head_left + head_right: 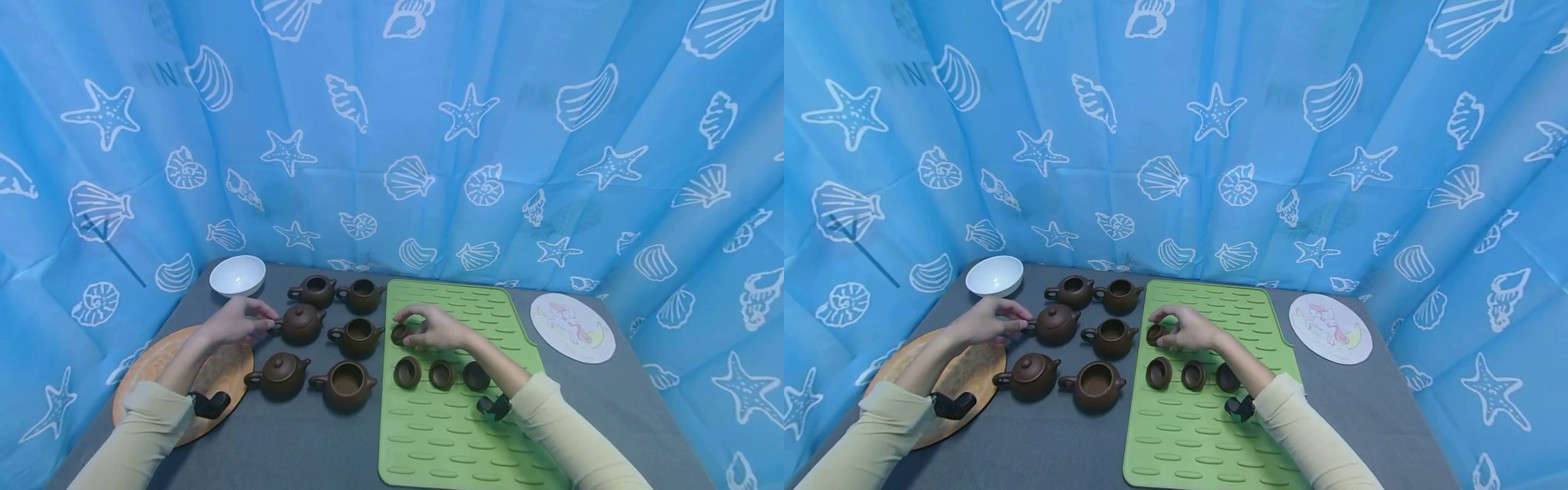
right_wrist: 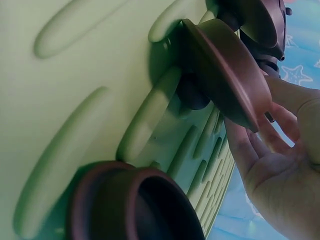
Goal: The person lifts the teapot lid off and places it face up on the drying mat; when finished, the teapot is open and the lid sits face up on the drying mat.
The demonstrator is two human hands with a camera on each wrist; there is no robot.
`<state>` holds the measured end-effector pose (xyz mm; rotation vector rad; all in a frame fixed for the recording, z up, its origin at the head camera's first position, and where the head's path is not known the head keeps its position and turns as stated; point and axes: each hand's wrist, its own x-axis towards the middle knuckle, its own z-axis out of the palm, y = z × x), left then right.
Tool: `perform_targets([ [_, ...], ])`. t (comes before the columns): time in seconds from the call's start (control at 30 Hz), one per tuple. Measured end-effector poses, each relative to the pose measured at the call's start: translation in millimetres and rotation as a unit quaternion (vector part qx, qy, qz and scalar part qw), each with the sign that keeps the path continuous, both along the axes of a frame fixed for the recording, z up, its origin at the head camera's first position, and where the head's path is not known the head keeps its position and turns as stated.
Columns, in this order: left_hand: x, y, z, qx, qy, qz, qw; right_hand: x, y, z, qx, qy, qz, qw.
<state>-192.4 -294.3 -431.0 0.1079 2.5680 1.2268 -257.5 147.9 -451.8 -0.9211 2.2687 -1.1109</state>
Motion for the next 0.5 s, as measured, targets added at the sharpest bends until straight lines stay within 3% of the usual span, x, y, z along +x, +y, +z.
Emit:
perform_targets([
  [0.27,-1.2,1.4,-3.8,-0.004,0.007,0.006,1.0000,-5.9,-1.8,7.2,-0.010,0.020,0.003,1.000],
  [0.5,-0.3,1.7,-5.6,-0.005,0.006,0.018,0.9998,-3.7,-19.0,27.8,-0.031,0.046,-0.002,0.998],
])
